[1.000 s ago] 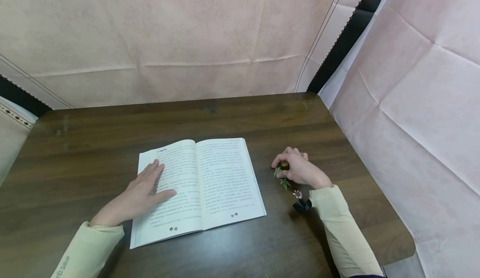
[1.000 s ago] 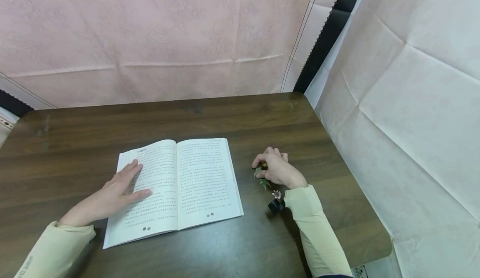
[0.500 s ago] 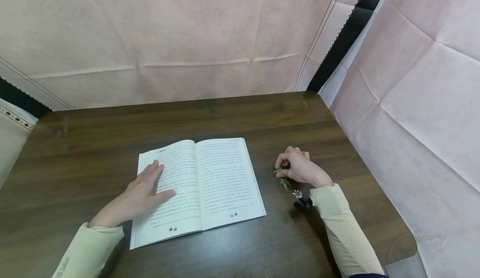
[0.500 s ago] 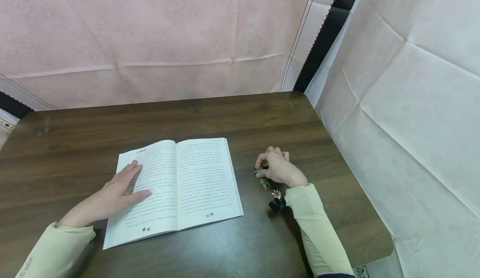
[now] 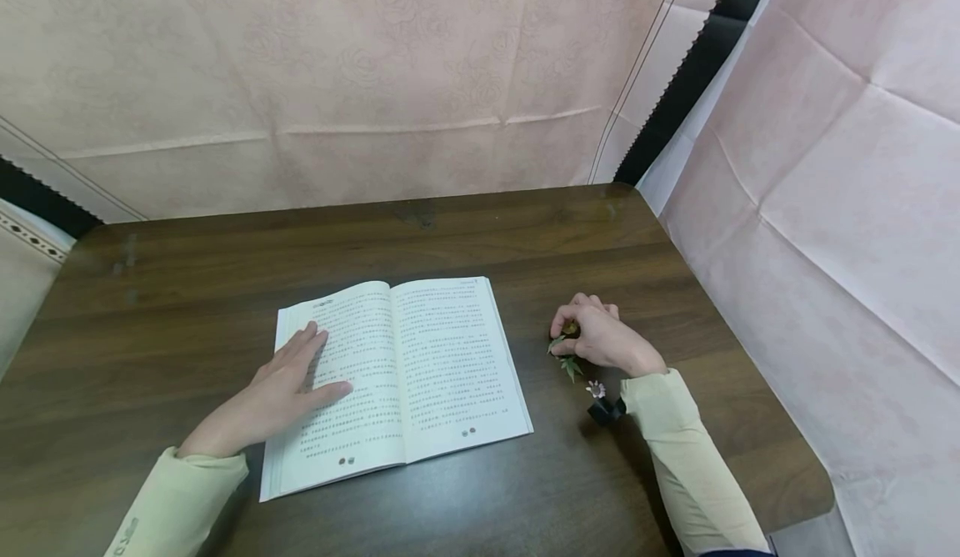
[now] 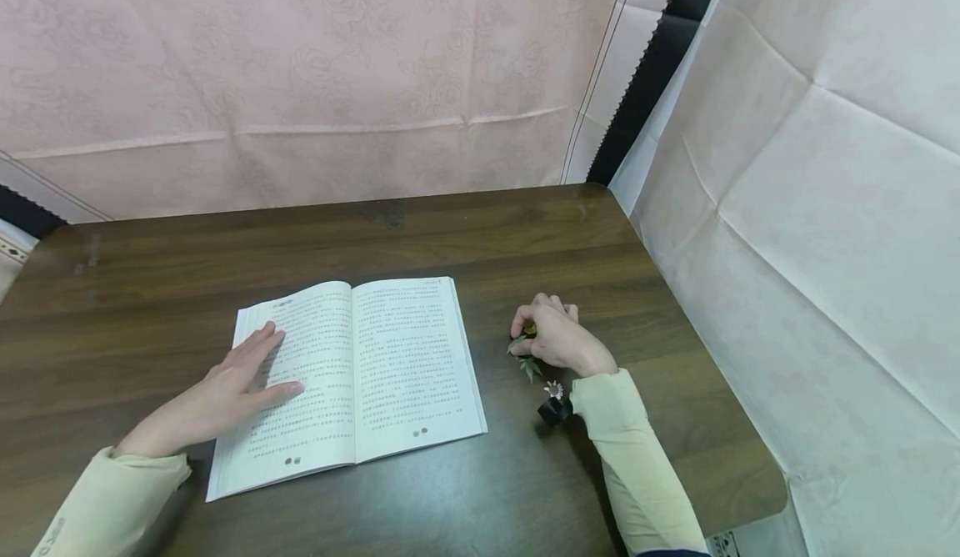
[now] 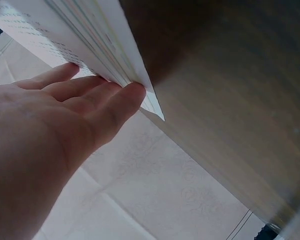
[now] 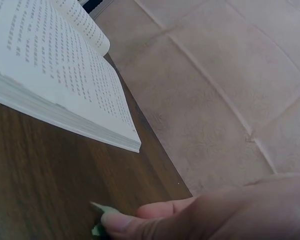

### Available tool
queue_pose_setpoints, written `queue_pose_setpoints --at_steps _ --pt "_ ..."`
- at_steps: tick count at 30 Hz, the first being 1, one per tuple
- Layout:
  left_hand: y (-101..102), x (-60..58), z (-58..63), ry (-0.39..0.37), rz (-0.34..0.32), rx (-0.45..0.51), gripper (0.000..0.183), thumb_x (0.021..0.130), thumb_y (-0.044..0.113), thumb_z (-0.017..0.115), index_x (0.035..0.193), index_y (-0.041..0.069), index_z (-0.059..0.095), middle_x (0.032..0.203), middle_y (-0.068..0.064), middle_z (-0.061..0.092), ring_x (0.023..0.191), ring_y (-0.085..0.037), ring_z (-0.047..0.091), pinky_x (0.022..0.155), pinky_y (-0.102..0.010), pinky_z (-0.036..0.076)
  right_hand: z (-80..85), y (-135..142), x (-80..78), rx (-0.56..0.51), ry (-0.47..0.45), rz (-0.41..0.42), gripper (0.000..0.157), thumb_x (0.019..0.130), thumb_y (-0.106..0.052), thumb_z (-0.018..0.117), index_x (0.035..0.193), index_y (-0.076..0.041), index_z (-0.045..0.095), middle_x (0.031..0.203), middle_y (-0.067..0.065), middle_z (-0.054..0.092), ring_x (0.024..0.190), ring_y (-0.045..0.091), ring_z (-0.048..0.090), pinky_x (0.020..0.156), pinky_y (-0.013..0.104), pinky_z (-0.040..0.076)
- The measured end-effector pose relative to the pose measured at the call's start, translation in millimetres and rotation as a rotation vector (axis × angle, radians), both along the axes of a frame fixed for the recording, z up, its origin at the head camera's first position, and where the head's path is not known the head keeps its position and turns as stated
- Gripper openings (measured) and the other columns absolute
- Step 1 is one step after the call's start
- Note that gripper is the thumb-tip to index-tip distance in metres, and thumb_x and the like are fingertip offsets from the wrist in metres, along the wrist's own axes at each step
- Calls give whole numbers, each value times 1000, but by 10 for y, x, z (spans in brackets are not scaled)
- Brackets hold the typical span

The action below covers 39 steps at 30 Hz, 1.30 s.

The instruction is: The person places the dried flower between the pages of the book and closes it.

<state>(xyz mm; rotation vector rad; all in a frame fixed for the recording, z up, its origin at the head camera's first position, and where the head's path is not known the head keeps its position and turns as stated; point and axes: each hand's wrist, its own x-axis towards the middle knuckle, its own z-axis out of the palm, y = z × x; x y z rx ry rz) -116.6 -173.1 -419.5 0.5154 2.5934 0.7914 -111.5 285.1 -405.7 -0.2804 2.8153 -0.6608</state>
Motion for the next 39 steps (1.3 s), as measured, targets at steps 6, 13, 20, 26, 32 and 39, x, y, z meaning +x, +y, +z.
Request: queue_pose_setpoints --at_steps 6,13,20,26,32,39 --pt "-1 -2 -7 10 -3 5 105 86 68 55 153 -2 16 160 -23 6 145 -43 6 106 -70 15 5 -24 -3 -8 21 6 14 82 -24 79 82 -24 66 95 1 55 94 23 45 83 43 25" --pt "-12 -1 -10 11 -4 5 105 86 69 55 153 -3 17 160 -23 6 145 -43 6 106 -70 15 73 -110 8 -65 50 16 14 82 -25 79 81 -24 65 91 -1 56 93 24 48 87 46 27" --pt "23 9 27 15 9 3 104 85 68 57 153 -2 19 160 -24 6 145 -46 7 105 -71 14 113 -229 -27 -250 75 67 12 84 -28 78 85 -30 66 89 -9 60 91 20 55 89 46 43" --pt "67 13 52 24 17 -8 105 85 70 55 153 -2 19 159 -25 7 144 -47 7 106 -71 13 155 -398 -43 -473 3 129 10 85 -27 77 88 -23 68 90 -4 64 89 15 57 84 45 46" --pt "108 32 72 45 15 -9 109 82 72 55 153 -3 19 159 -27 8 144 -48 8 107 -70 11 137 -599 -54 -531 -70 139 9 87 -23 75 90 -19 68 90 -2 66 86 17 59 76 36 47" --pt "131 21 86 65 8 7 107 83 68 60 152 -3 19 158 -27 12 143 -47 11 108 -68 14 49 -781 -79 -531 -79 135 12 85 -20 76 88 -17 65 87 -1 68 79 17 62 72 33 49"
